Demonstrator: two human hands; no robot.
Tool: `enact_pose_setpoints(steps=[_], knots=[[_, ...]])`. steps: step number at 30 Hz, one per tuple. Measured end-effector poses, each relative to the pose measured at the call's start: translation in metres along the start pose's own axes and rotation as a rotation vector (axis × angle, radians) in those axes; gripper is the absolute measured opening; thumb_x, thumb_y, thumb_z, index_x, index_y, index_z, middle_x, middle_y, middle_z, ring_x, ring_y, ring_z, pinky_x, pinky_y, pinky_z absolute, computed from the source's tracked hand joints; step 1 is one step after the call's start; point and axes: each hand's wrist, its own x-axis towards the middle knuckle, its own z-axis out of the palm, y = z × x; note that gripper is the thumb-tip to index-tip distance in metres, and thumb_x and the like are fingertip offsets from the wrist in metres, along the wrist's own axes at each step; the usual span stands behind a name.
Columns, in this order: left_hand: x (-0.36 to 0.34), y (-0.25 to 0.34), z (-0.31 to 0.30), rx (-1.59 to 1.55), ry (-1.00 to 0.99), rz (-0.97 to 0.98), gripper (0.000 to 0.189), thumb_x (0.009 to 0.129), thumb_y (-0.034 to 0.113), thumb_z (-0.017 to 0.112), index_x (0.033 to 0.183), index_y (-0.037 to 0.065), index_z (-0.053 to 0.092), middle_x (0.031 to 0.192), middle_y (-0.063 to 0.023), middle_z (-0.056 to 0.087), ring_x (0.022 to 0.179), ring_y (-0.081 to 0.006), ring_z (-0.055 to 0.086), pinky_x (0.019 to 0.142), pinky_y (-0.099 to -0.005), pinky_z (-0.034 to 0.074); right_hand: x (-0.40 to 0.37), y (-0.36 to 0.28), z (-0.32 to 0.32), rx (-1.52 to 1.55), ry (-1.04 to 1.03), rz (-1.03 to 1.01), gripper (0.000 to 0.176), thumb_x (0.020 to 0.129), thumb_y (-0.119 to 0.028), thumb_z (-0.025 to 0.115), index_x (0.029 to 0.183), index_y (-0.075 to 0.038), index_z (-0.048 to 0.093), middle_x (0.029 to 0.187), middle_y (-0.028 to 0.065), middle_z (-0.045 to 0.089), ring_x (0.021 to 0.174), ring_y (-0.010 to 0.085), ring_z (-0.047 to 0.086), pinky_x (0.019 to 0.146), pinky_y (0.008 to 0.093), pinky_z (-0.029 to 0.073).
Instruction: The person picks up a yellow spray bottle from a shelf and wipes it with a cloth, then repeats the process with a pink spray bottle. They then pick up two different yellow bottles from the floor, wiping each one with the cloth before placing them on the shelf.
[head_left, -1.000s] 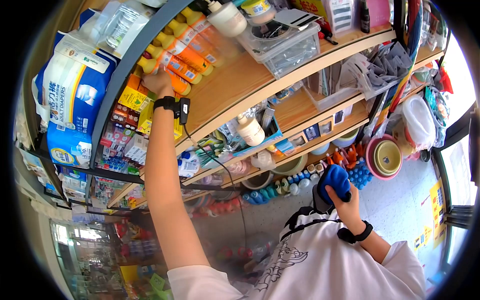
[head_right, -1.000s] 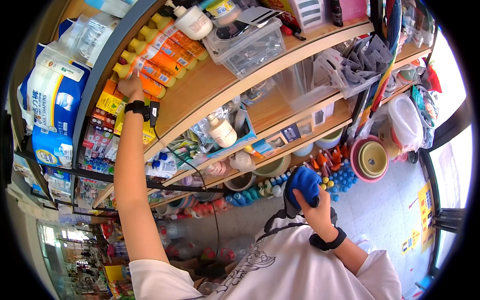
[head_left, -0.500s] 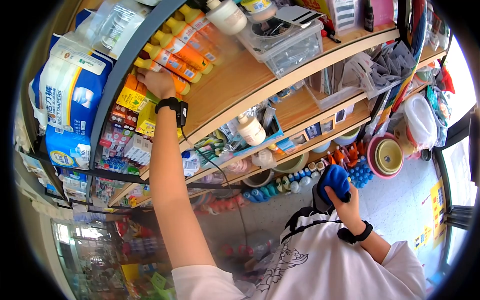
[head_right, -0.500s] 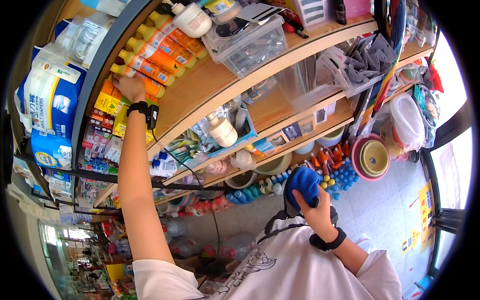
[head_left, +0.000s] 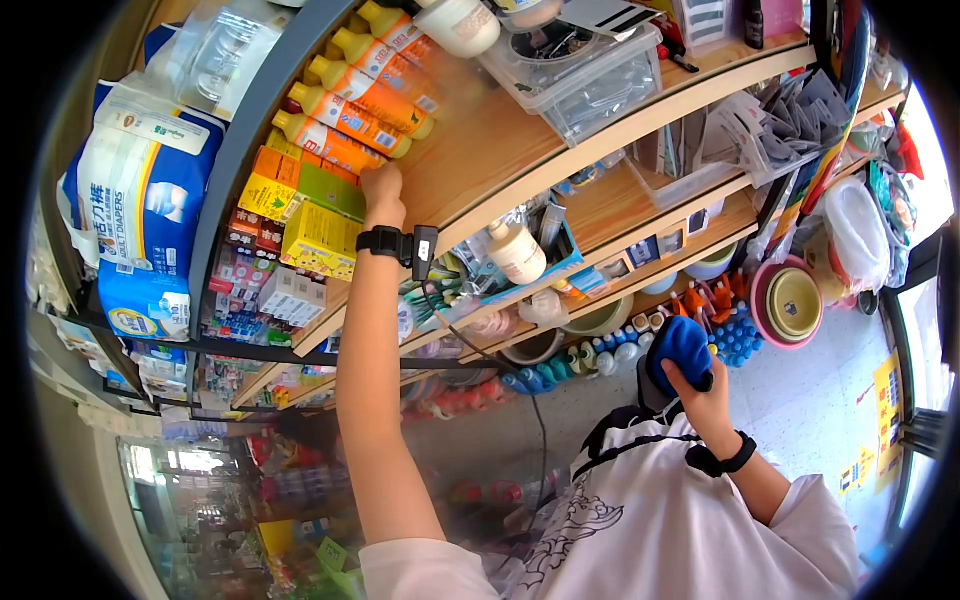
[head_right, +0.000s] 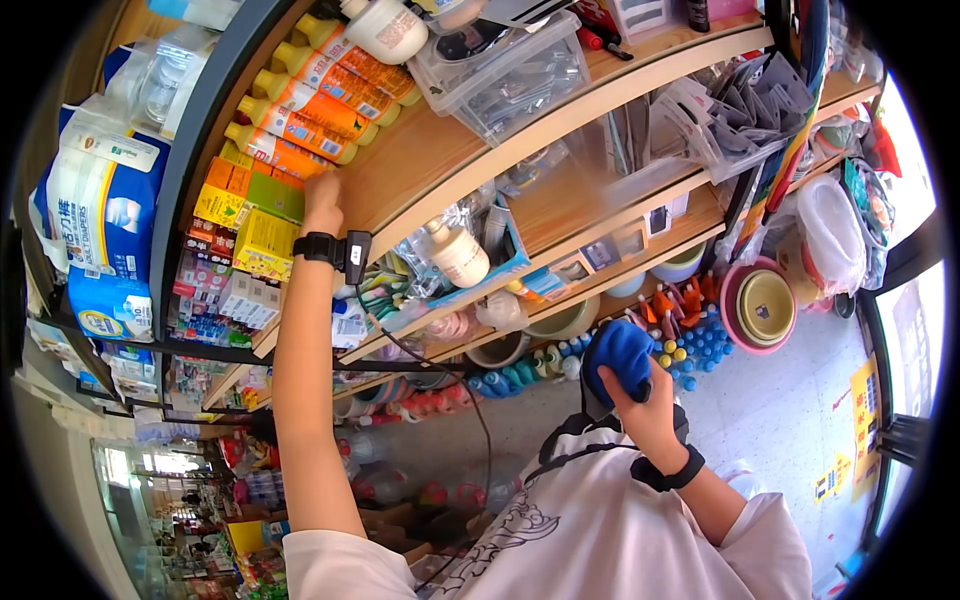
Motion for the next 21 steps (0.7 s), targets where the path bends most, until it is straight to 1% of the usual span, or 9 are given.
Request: enact_pose_setpoints(steps=[3,5,7,10,12,16,18,19,21], knots=[[0.017,-0.005,-0.003,-0.060,-0.022,-0.143,0.018,0.087,0.006,0.058,0.105,0.009,0.056,0.098,-0.0010,0.057,0.082,-0.0120,0.051,0.070,-0.0278,0.042,0.006,0.023,-0.003,-0.079,0.072,-0.035,0.038,0.083,-0.022,0.080,0.109,0.002,0.065,0.098,0.0110,0.067,0.089,0.0177,0.062,0.084,0.0303,0.047],[0.020,-0.010,-0.002,-0.127,-0.008,-0.076,0.023,0.087,0.006,0.058,0.108,0.013,0.053,0.098,0.0008,0.056,0.081,-0.0106,0.050,0.070,-0.0276,0.041,0.009,0.026,-0.004,-0.037,0.087,0.002,0.043,0.081,-0.024,0.082,0.111,0.001,0.064,0.101,0.0128,0.065,0.093,0.0209,0.061,0.088,0.0319,0.046],[0.022,-0.010,0.000,-0.197,0.003,-0.006,0.029,0.086,0.005,0.059,0.112,0.016,0.050,0.098,0.0026,0.055,0.080,-0.0091,0.049,0.069,-0.0274,0.040,0.009,0.026,-0.003,-0.025,0.099,0.005,0.043,0.081,-0.024,0.083,0.110,0.001,0.065,0.101,0.0129,0.065,0.093,0.0207,0.062,0.087,0.0319,0.047],[0.016,0.002,0.002,-0.174,0.040,-0.077,0.039,0.084,0.004,0.060,0.116,0.020,0.045,0.101,0.0056,0.054,0.084,-0.0086,0.048,0.069,-0.0284,0.039,0.011,0.022,-0.005,-0.013,0.102,0.013,0.042,0.080,-0.025,0.083,0.109,0.001,0.065,0.100,0.0129,0.066,0.092,0.0205,0.062,0.087,0.0320,0.047],[0.007,0.017,0.003,-0.209,0.018,-0.243,0.042,0.083,0.003,0.061,0.117,0.021,0.046,0.104,0.0051,0.054,0.088,-0.0104,0.048,0.071,-0.0300,0.040,0.011,0.020,-0.004,-0.010,0.086,0.020,0.042,0.080,-0.025,0.083,0.108,0.001,0.065,0.100,0.0129,0.066,0.092,0.0205,0.062,0.087,0.0320,0.047],[0.021,0.012,0.001,-0.213,-0.001,-0.294,0.045,0.082,0.001,0.061,0.119,0.022,0.045,0.109,0.0052,0.053,0.090,-0.0132,0.047,0.071,-0.0311,0.039,0.009,0.021,0.001,-0.014,0.106,0.004,0.040,0.080,-0.024,0.082,0.107,0.001,0.066,0.098,0.0123,0.067,0.090,0.0201,0.062,0.086,0.0320,0.047],[0.030,0.004,0.002,-0.063,0.006,-0.012,0.064,0.084,0.001,0.060,0.141,0.018,0.035,0.127,0.0000,0.050,0.102,-0.0159,0.049,0.081,-0.0360,0.044,0.010,0.019,0.001,-0.036,0.123,-0.009,0.040,0.081,-0.023,0.082,0.107,0.001,0.066,0.097,0.0120,0.067,0.089,0.0199,0.062,0.085,0.0317,0.047],[0.028,0.010,0.003,-0.067,0.003,-0.011,0.064,0.084,0.001,0.060,0.141,0.018,0.035,0.127,0.0000,0.050,0.102,-0.0159,0.049,0.081,-0.0360,0.044,0.010,0.015,0.000,-0.024,0.103,-0.007,0.039,0.081,-0.023,0.082,0.106,0.001,0.066,0.097,0.0118,0.067,0.089,0.0193,0.062,0.085,0.0312,0.048],[0.021,0.021,0.003,-0.001,0.089,0.336,0.075,0.091,0.007,0.053,0.153,-0.002,0.011,0.158,-0.0183,0.022,0.142,-0.0301,0.028,0.117,-0.0366,0.022,0.009,0.016,-0.002,-0.014,0.087,-0.001,0.038,0.081,-0.022,0.082,0.106,0.001,0.066,0.097,0.0115,0.067,0.089,0.0187,0.062,0.085,0.0307,0.048]])
